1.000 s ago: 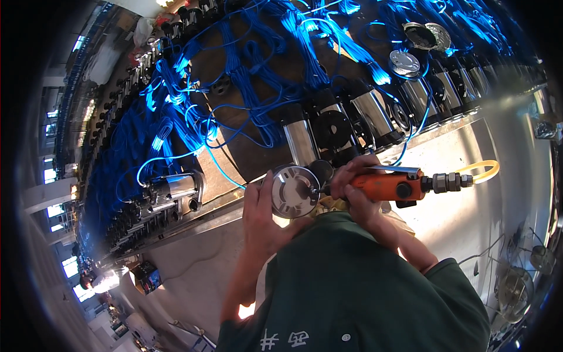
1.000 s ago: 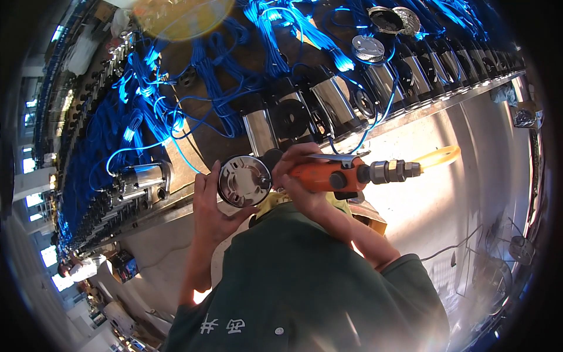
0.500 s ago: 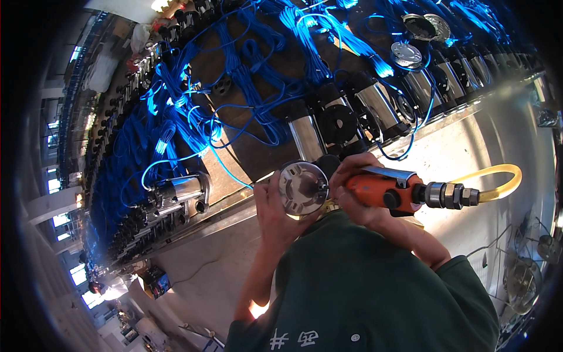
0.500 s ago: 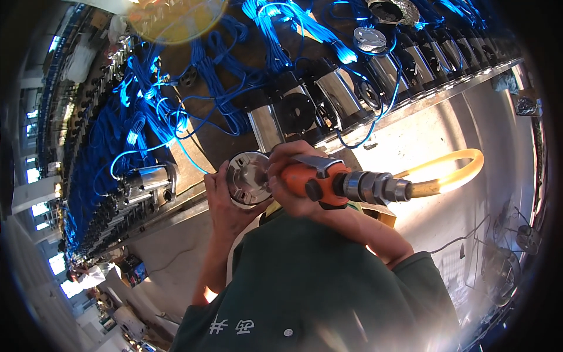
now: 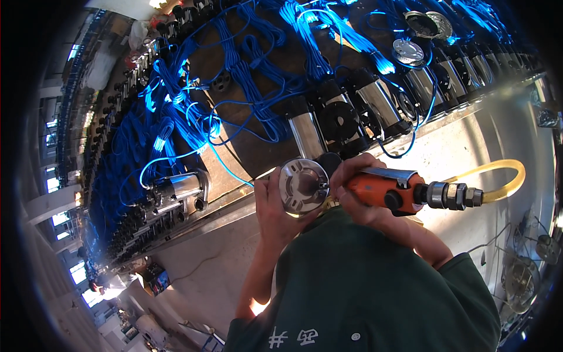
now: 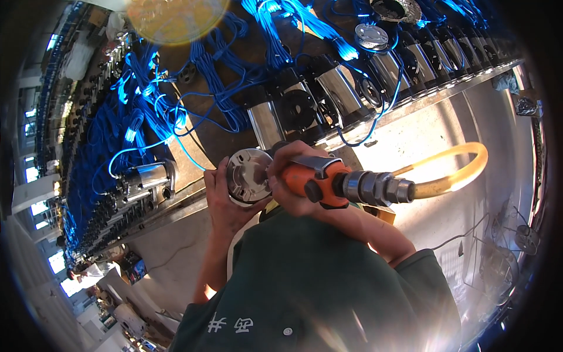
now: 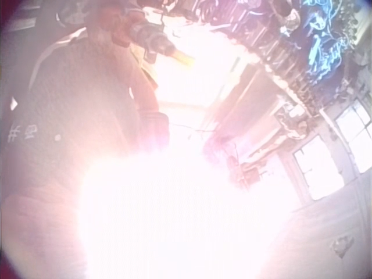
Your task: The person assembles water pumps by placing a circular metal cover onto each pump and securing it using an orange pneumatic screwdriver.
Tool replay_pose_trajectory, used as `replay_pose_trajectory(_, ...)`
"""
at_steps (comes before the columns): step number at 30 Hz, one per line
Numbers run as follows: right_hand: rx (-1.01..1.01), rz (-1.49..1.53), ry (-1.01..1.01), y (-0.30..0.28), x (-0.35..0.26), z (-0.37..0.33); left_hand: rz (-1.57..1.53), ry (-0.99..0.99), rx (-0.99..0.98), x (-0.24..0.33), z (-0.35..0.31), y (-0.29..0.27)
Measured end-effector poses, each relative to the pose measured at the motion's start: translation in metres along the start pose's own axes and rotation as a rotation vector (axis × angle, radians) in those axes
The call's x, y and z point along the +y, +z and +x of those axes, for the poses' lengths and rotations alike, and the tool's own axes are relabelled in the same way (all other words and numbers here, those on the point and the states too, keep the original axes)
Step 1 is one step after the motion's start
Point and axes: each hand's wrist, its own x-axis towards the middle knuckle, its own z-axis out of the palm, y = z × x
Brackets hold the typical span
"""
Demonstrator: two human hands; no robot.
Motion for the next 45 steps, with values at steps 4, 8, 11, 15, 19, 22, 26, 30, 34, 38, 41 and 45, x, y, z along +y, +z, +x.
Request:
replay_pose_trajectory(4, 0.047, 0.004, 0.028, 0.005, 0.0, 0.001, 0.006, -0.002, 0.007, 0.0, 0.001, 0.002)
replay_pose_trajectory(8, 0.065, -0.01, 0.065, 0.008, 0.003, -0.004, 0.003, 0.004, -0.002, -0.001, -0.001, 0.0)
replay_pose_trajectory(11, 0.058, -0.016, 0.052, 0.009, 0.003, -0.001, 0.014, 0.011, 0.019, 0.0, -0.001, 0.002)
replay_pose_trajectory(15, 0.071, -0.026, 0.062, 0.011, 0.002, 0.002, 0.02, 0.03, 0.032, -0.001, -0.002, 0.001)
replay_pose_trajectory(19, 0.08, -0.044, -0.004, 0.007, -0.008, 0.012, -0.156, -0.109, 0.019, 0.001, -0.005, -0.015)
replay_pose_trajectory(22, 0.079, -0.028, -0.053, 0.006, -0.019, 0.019, -1.054, -0.764, 0.233, -0.029, -0.029, -0.016)
replay_pose_trajectory(26, 0.162, 0.173, -0.056, 0.016, -0.022, 0.025, -1.571, -0.886, 0.267, -0.032, -0.033, -0.036)
replay_pose_trajectory(30, 0.179, 0.383, -0.023, 0.03, -0.034, 0.034, -1.425, -0.748, 0.228, 0.0, -0.03, -0.044)
replay_pose_trajectory(34, 0.105, 0.51, -0.096, 0.038, -0.043, 0.045, -1.654, -0.698, 0.129, 0.005, -0.027, -0.035)
replay_pose_trajectory(38, 0.113, 0.575, -0.081, 0.047, -0.048, 0.047, -1.763, -0.762, 0.103, 0.011, -0.022, -0.033)
replay_pose_trajectory(41, 0.084, 0.588, -0.087, 0.046, -0.047, 0.049, -1.737, -0.791, 0.074, 0.018, -0.017, -0.033)
replay_pose_trajectory(45, 0.088, 0.65, -0.058, 0.045, -0.046, 0.049, -1.654, -0.751, 0.038, 0.022, -0.011, -0.031)
